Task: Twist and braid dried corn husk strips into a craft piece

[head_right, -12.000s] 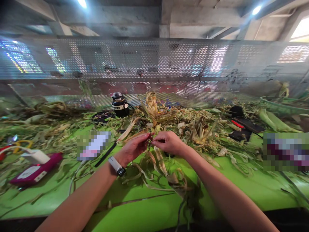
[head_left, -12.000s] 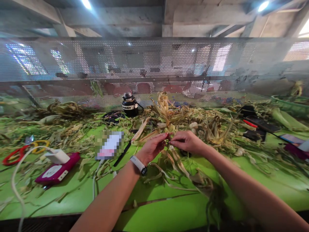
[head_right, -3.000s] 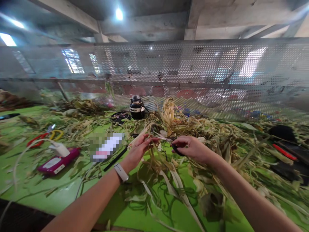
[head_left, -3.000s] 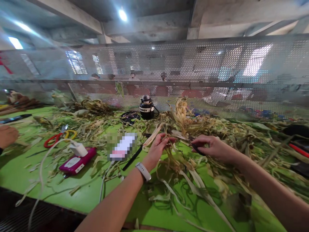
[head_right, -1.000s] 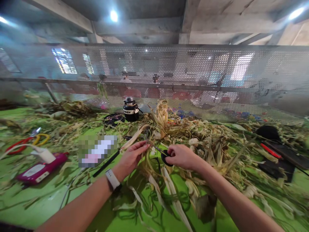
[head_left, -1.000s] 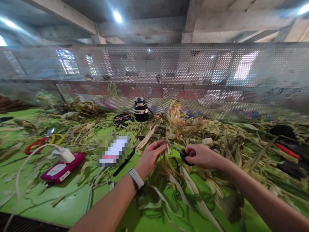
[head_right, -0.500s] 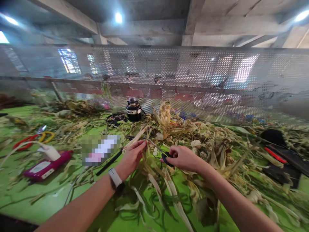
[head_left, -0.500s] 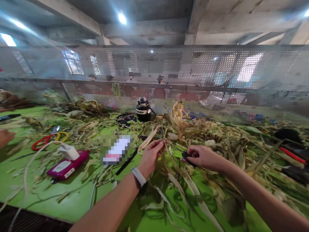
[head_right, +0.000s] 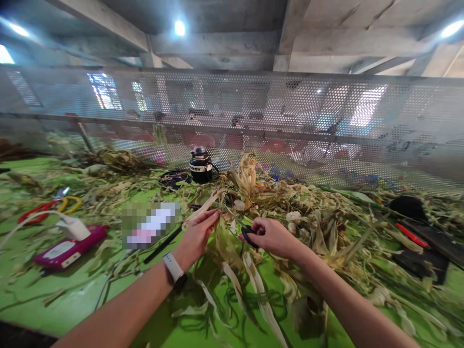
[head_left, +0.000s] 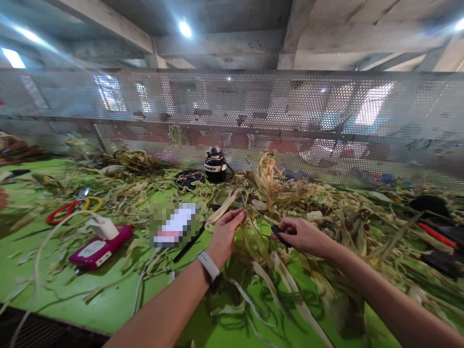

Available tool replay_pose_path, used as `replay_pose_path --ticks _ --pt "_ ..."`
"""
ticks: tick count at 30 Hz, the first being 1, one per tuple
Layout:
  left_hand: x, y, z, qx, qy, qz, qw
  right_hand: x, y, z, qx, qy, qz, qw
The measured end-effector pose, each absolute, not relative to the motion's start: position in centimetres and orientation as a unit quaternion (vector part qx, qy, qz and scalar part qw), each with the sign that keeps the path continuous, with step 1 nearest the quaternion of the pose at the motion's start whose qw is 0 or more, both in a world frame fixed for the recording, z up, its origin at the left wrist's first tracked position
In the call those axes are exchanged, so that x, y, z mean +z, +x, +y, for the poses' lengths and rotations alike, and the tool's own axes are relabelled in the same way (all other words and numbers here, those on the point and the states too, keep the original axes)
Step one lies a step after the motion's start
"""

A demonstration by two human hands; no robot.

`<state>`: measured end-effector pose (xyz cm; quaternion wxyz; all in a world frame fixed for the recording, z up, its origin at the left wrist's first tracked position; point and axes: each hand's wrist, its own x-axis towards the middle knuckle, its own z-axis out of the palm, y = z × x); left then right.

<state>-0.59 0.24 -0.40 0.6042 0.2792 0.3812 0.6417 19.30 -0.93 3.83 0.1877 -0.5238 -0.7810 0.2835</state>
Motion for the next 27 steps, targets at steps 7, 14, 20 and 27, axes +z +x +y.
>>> replay_pose_path --ticks 7,14,20,27 --pt "-0.8 -0.7 0.5 0.644 0.298 0.383 0.592 3.9 19.3 -1.0 0.272 -0.527 -0.776 0.213" --pt "-0.1 -0.7 0.0 0.634 0.315 0.4 0.582 4.2 19.4 -1.3 0.239 -0.529 -0.778 0.242" --pt "0.9 -0.5 -0.7 0.62 0.392 0.412 0.541 4.0 19.2 -1.4 0.173 -0.529 -0.804 0.211" --pt "1.1 -0.5 -0.8 0.617 0.43 0.406 0.52 4.9 20.3 -0.6 0.249 -0.547 -0.743 0.293"
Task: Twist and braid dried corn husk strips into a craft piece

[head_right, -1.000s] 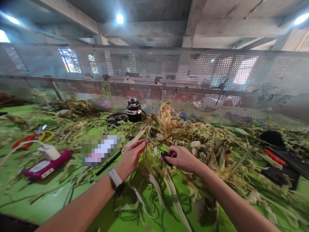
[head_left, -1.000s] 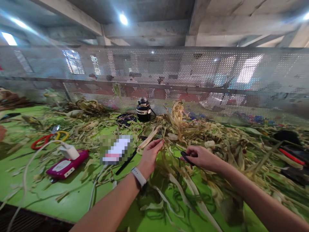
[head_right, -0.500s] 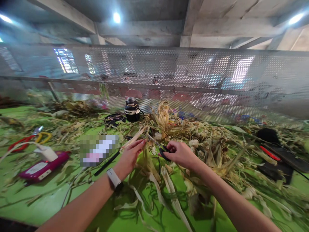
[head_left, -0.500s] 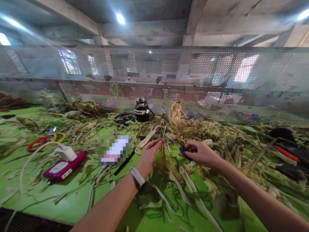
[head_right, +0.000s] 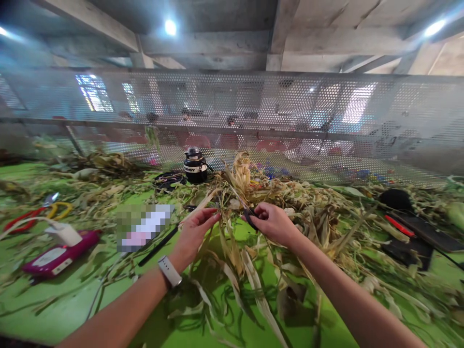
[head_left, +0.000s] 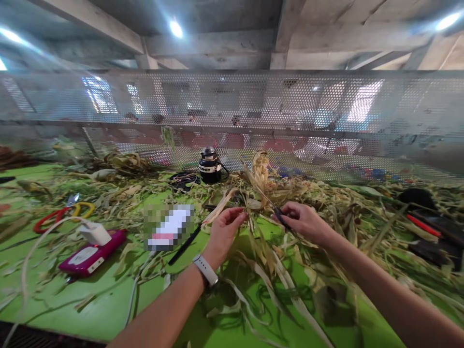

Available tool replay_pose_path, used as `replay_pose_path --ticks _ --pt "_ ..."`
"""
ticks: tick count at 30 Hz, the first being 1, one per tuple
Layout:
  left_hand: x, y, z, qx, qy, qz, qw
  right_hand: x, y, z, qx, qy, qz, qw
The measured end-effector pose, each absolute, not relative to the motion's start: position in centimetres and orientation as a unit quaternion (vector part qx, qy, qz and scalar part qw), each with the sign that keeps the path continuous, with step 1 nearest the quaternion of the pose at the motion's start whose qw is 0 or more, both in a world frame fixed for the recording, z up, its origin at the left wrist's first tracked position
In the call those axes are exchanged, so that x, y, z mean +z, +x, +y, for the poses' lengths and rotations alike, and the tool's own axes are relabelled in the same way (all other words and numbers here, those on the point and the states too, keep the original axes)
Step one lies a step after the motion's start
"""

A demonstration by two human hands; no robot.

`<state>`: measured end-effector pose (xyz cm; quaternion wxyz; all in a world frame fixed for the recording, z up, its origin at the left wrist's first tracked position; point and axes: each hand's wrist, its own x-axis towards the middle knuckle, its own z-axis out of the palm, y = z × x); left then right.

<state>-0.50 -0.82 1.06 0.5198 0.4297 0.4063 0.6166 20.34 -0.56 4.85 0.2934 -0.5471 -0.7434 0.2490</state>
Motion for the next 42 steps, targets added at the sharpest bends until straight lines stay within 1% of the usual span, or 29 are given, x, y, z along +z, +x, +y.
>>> replay_pose_path --ticks 2,4,7,9,10,11,12,15,17,22,33,42 --pt "1.0 -0.4 -0.9 0.616 0.412 0.406 0.534 5.2 20.7 -0.4 0.259 -0.551 -0.738 0.293" --pt "1.0 -0.3 -1.0 0.619 0.397 0.411 0.54 5.6 21.2 -0.1 0.242 -0.567 -0.73 0.297" --pt "0.9 -0.3 -1.1 0.619 0.388 0.415 0.542 6.7 22.1 0.1 0.22 -0.596 -0.693 0.341" --pt "0.9 -0.3 -1.1 0.616 0.388 0.418 0.544 7.5 22.5 0.1 0.235 -0.592 -0.672 0.376" --pt "0.8 -0.4 -1.1 0.615 0.389 0.418 0.544 7.8 22.6 0.0 0.253 -0.58 -0.675 0.38" --pt "0.8 -0.4 -1.0 0.615 0.391 0.418 0.542 7.9 22.7 -0.2 0.275 -0.563 -0.688 0.366" --pt "0.7 -0.4 -1.0 0.616 0.392 0.418 0.54 7.9 22.6 -0.4 0.299 -0.542 -0.711 0.334" --pt "0.6 -0.4 -0.9 0.622 0.392 0.416 0.535 7.2 21.9 -1.1 0.351 -0.486 -0.775 0.197" --pt "0.6 -0.4 -0.8 0.627 0.391 0.418 0.529 6.5 21.5 -1.3 0.353 -0.473 -0.792 0.157" --pt "0.6 -0.4 -0.7 0.632 0.381 0.417 0.531 5.6 21.1 -1.2 0.291 -0.488 -0.805 0.169" --pt "-0.2 -0.6 -0.4 0.625 0.395 0.407 0.536 5.3 20.6 -1.2 0.216 -0.514 -0.81 0.182" --pt "0.4 -0.2 -0.9 0.612 0.381 0.39 0.573 5.4 19.9 -1.4 0.23 -0.51 -0.807 0.19"
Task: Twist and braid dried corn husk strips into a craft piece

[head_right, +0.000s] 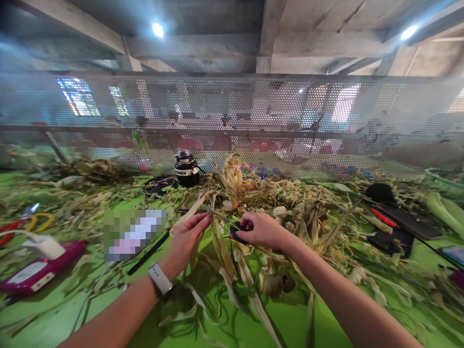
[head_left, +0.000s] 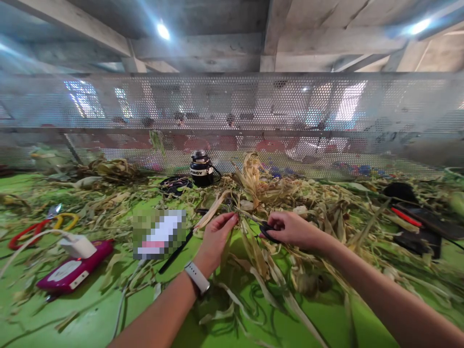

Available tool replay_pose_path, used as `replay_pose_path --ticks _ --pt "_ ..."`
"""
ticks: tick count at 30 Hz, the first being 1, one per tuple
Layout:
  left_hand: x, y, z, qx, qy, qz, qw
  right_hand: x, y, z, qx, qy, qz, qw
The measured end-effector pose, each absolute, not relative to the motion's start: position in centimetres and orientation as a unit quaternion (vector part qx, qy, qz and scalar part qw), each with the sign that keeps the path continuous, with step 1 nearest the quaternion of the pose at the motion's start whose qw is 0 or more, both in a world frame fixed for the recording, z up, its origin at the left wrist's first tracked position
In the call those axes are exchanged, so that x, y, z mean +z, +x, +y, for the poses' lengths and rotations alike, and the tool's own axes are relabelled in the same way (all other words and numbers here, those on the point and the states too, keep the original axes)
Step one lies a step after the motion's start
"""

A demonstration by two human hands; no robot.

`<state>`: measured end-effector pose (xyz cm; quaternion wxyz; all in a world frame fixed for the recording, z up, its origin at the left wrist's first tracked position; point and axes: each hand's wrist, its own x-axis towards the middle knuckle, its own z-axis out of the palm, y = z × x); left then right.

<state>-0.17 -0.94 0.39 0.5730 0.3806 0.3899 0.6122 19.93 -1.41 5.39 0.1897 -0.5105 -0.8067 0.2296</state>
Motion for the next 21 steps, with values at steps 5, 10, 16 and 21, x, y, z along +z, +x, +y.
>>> replay_pose_path --ticks 5,10,16,21 --pt "0.33 -0.13 -0.93 0.606 0.381 0.389 0.581 4.76 20.27 -1.0 0.241 -0.501 -0.806 0.205" --pt "0.28 -0.16 -0.9 0.605 0.397 0.391 0.569 4.77 20.23 -0.96 0.253 -0.504 -0.8 0.206" --pt "0.04 -0.24 -0.72 0.597 0.42 0.402 0.553 4.77 20.14 -0.82 0.272 -0.504 -0.793 0.207" --pt "-0.15 -0.39 -0.55 0.597 0.422 0.402 0.551 5.38 20.4 -0.88 0.38 -0.493 -0.741 0.252"
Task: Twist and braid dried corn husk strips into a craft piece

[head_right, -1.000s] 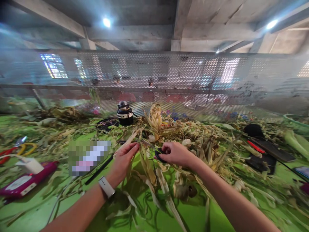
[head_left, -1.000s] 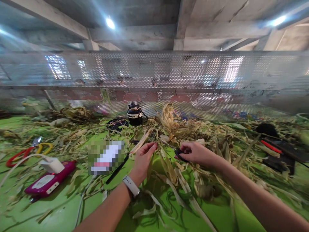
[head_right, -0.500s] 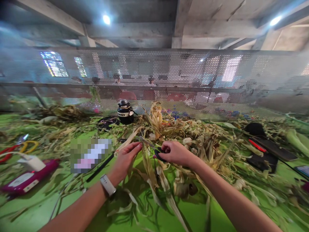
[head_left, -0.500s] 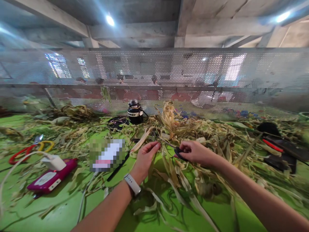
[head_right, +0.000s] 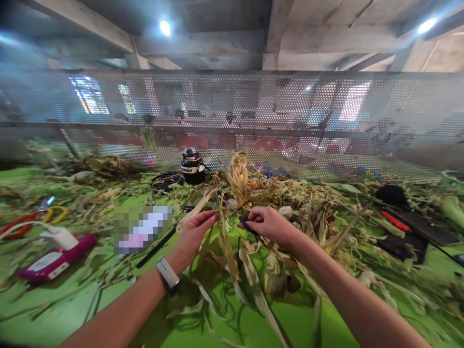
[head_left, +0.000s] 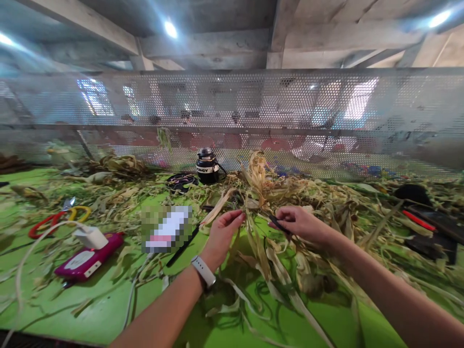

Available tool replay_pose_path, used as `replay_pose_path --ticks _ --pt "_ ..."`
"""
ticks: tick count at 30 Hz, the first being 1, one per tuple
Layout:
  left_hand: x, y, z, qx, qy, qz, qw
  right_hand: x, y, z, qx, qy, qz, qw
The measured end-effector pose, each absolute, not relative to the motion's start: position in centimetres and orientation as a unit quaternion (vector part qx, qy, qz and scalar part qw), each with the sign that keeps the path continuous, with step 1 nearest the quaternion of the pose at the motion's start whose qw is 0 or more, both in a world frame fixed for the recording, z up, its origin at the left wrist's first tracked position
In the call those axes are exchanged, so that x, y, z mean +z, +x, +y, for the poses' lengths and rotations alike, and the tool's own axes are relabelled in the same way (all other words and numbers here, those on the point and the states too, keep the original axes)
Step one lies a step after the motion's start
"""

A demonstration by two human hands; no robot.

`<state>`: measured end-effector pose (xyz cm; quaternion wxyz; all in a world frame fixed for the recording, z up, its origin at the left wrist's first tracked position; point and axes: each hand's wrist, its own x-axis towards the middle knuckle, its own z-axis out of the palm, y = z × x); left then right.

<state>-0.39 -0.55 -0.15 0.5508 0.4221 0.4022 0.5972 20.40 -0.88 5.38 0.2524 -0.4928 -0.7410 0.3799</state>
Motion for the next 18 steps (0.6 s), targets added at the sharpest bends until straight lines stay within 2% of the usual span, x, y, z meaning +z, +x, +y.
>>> replay_pose_path --ticks 3,6,18 --pt "0.0 -0.5 -0.5 0.61 0.413 0.393 0.549 6.3 20.6 -1.4 0.471 -0.458 -0.718 0.231" --pt "0.2 -0.6 -0.6 0.617 0.419 0.398 0.534 6.9 20.6 -1.9 0.512 -0.434 -0.714 0.201" --pt "0.2 -0.6 -0.5 0.624 0.472 0.428 0.453 6.6 20.8 -1.8 0.531 -0.446 -0.695 0.189"
